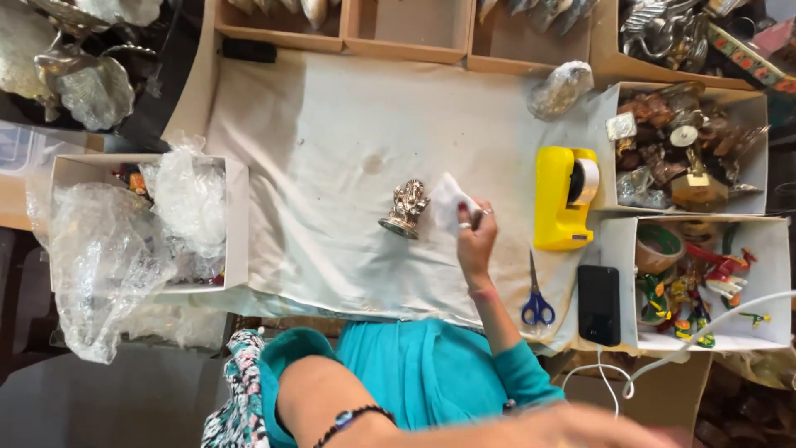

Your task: The person wipes a small metallic figurine with a white cloth, then wraps it in bubble wrap. They secure the wrapped item with a piece of tape from a yellow dispenser. The wrapped figurine is placed into a box containing other wrapped items.

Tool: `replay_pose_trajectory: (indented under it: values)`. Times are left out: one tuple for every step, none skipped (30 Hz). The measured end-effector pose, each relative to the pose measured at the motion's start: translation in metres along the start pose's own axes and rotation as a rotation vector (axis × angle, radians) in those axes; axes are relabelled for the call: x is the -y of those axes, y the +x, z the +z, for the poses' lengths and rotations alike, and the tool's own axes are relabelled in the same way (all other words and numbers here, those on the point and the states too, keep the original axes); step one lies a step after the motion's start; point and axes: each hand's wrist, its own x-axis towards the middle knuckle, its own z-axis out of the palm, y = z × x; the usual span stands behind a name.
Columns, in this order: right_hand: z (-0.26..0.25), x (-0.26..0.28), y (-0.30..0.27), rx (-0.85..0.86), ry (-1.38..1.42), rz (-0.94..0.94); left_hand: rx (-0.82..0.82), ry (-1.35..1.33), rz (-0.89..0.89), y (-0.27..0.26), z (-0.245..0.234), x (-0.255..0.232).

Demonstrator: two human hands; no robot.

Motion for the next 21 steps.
replay_pose_trajectory:
  values:
    - [0.009,0.005,0.003,-0.007,0.002,-0.005,0.008,0.004,-0.003,-0.003,-0.014,-0.004]
    - [0.018,0.010,0.006,0.009,-0.142,-0.301,-0.219,0.173,0.139,-0.004,-0.028,-0.009]
    - [0.028,0.018,0.011,0.027,-0.288,-0.598,-0.447,0.337,0.278,-0.006,-0.042,-0.015]
    - [0.029,0.002,0.009,0.017,-0.287,-0.604,-0.437,0.343,0.278,-0.004,-0.074,-0.005]
    - [0.032,-0.014,0.009,0.123,-0.271,-0.709,-0.814,0.469,0.309,-0.002,-0.106,0.005]
    - [0.035,-0.030,0.009,0.229,-0.256,-0.813,-1.195,0.583,0.331,0.000,-0.139,0.014]
    - [0.038,-0.027,0.007,0.218,-0.256,-0.821,-1.183,0.589,0.336,-0.010,-0.187,0.040]
    - [0.041,-0.024,0.005,0.295,-0.275,-0.704,-1.236,0.995,0.169,-0.029,-0.230,0.069]
    - [0.044,-0.022,0.003,0.374,-0.295,-0.585,-1.261,1.396,-0.012,-0.055,-0.267,0.101]
    - [0.045,-0.019,0.009,0.368,-0.296,-0.593,-1.256,1.400,-0.002,-0.059,-0.286,0.112]
    - [0.045,-0.018,0.009,0.349,-0.263,-0.403,-1.242,1.438,-0.141,-0.065,-0.302,0.125]
    - [0.046,-0.016,0.009,0.331,-0.229,-0.213,-1.223,1.473,-0.280,-0.073,-0.317,0.139]
    - [0.044,-0.016,0.012,0.329,-0.231,-0.215,-1.221,1.472,-0.277,-0.076,-0.327,0.145]
    - [0.043,-0.015,0.015,0.338,-0.226,-0.220,-1.205,1.368,-0.361,-0.080,-0.337,0.152]
    - [0.042,-0.014,0.018,0.344,-0.221,-0.225,-1.183,1.265,-0.441,-0.083,-0.347,0.158]
    - [0.043,-0.015,0.019,0.340,-0.222,-0.228,-1.179,1.266,-0.437,-0.086,-0.355,0.164]
    - [0.045,-0.015,0.019,0.319,-0.245,-0.221,-1.199,1.256,-0.409,-0.091,-0.362,0.169]
    - [0.048,-0.016,0.020,0.298,-0.268,-0.213,-1.218,1.247,-0.380,-0.095,-0.369,0.174]
    - [0.050,-0.018,0.018,0.291,-0.268,-0.212,-1.211,1.248,-0.380,-0.099,-0.371,0.175]
    - [0.053,-0.020,0.016,0.253,-0.265,-0.169,-1.232,1.230,-0.407,-0.102,-0.373,0.176]
    - [0.055,-0.022,0.016,0.214,-0.263,-0.128,-1.254,1.210,-0.431,-0.105,-0.376,0.176]
